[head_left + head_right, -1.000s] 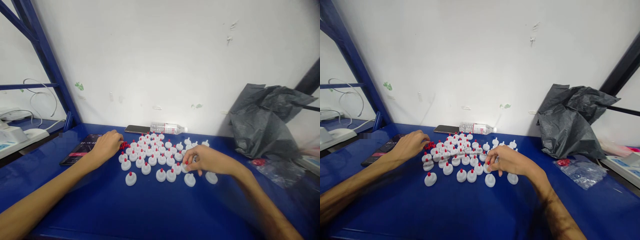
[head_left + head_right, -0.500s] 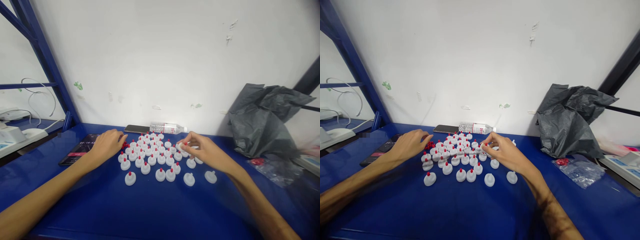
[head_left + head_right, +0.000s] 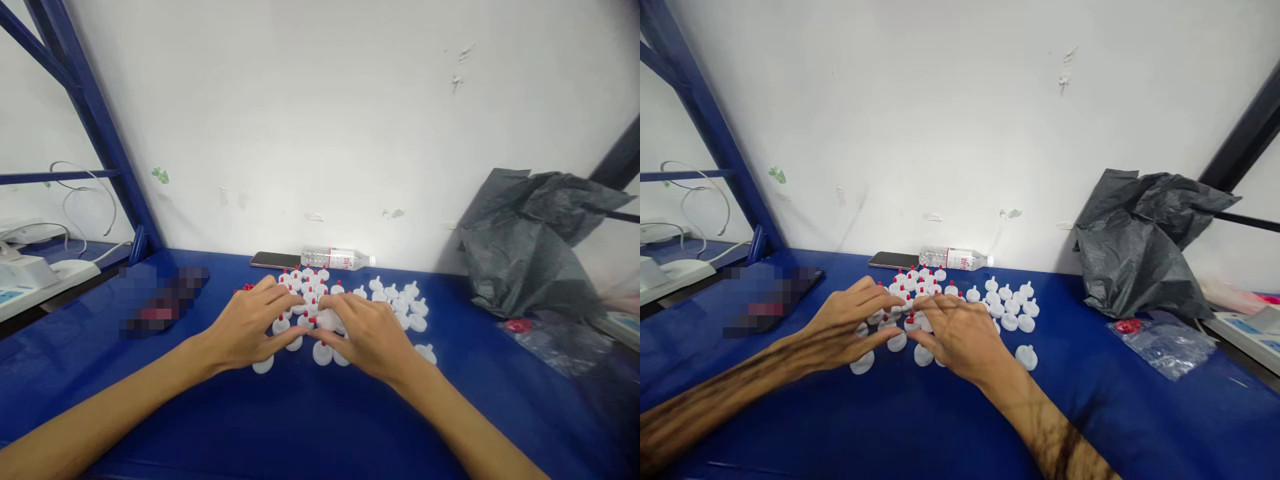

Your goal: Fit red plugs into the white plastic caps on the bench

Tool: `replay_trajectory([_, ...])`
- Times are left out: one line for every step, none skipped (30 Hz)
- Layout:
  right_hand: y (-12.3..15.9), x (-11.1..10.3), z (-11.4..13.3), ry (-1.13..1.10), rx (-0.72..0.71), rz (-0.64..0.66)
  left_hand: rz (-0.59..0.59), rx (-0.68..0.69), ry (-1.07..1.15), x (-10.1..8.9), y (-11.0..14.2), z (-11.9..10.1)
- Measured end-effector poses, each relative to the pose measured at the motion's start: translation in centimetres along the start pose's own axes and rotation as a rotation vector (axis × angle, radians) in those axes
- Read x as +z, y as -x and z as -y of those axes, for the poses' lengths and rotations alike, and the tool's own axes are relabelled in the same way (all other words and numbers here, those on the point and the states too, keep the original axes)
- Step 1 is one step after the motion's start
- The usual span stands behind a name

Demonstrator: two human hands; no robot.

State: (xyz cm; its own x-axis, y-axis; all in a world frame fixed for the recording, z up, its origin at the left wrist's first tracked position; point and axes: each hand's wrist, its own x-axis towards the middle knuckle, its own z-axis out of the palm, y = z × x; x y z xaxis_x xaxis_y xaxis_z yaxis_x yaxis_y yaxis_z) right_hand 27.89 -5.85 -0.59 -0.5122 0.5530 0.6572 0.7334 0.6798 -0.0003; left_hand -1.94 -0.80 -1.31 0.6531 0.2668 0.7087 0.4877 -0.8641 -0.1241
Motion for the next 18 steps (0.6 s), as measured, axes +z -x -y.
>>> replay_trajectory([0.0, 0.1, 0.3, 0.024, -0.050, -0.063, 0.024, 0.032, 0.021, -0.1, -0.1, -0.5])
replay_trajectory([0.1, 0.2, 0.6, 0.039, -0.090, -0.120, 0.048, 0.058, 0.036, -0.3, -0.3, -0.9])
replay_trajectory([0.1, 0.2, 0.8, 0.040, -0.124, -0.164, 0.071, 0.079, 0.047, -0.4, -0.4, -1.2])
replay_trajectory([0.1, 0.2, 0.9, 0.027, -0.153, -0.195, 0.087, 0.089, 0.054, -0.5, -0.5, -1.5])
replay_trajectory([0.0, 0.2, 1.0, 0.008, -0.173, -0.220, 0.095, 0.093, 0.062, -0.6, -0.5, -1.7])
replay_trajectory([0.0, 0.2, 1.1, -0.014, -0.187, -0.237, 0.101, 0.089, 0.069, -0.6, -0.5, -1.9])
replay_trajectory([-0.1, 0.2, 1.2, -0.036, -0.198, -0.245, 0.111, 0.080, 0.073, -0.7, -0.5, -2.0])
replay_trajectory([-0.1, 0.3, 1.2, -0.051, -0.197, -0.246, 0.130, 0.071, 0.074, -0.7, -0.5, -2.1])
replay_trajectory([-0.2, 0.3, 1.2, -0.061, -0.193, -0.247, 0.152, 0.064, 0.069, -0.6, -0.5, -2.1])
replay_trajectory([-0.3, 0.4, 1.2, -0.065, -0.188, -0.245, 0.175, 0.058, 0.058, -0.5, -0.5, -2.2])
replay_trajectory([-0.3, 0.5, 1.2, -0.063, -0.185, -0.244, 0.186, 0.056, 0.048, -0.3, -0.4, -2.1])
replay_trajectory([-0.3, 0.5, 1.1, -0.057, -0.184, -0.242, 0.186, 0.055, 0.044, 0.0, -0.3, -2.1])
replay_trajectory([-0.3, 0.5, 0.9, -0.047, -0.186, -0.240, 0.173, 0.051, 0.051, 0.3, -0.1, -2.0])
replay_trajectory([-0.2, 0.4, 0.6, -0.029, -0.191, -0.231, 0.152, 0.038, 0.072, 0.6, 0.1, -1.8])
replay_trajectory([-0.1, 0.2, 0.2, -0.001, -0.192, -0.216, 0.127, 0.016, 0.105, 0.8, 0.3, -1.5])
replay_trajectory([0.1, -0.2, -0.5, 0.038, -0.175, -0.206, 0.106, -0.013, 0.143, 0.9, 0.5, -1.2])
replay_trajectory([0.3, -0.7, -1.3, 0.081, -0.142, -0.192, 0.091, -0.049, 0.175, 0.9, 0.6, -0.7])
replay_trajectory([0.5, -1.3, -2.3, 0.130, -0.081, -0.193, 0.080, -0.091, 0.196, 0.7, 0.7, -0.1])
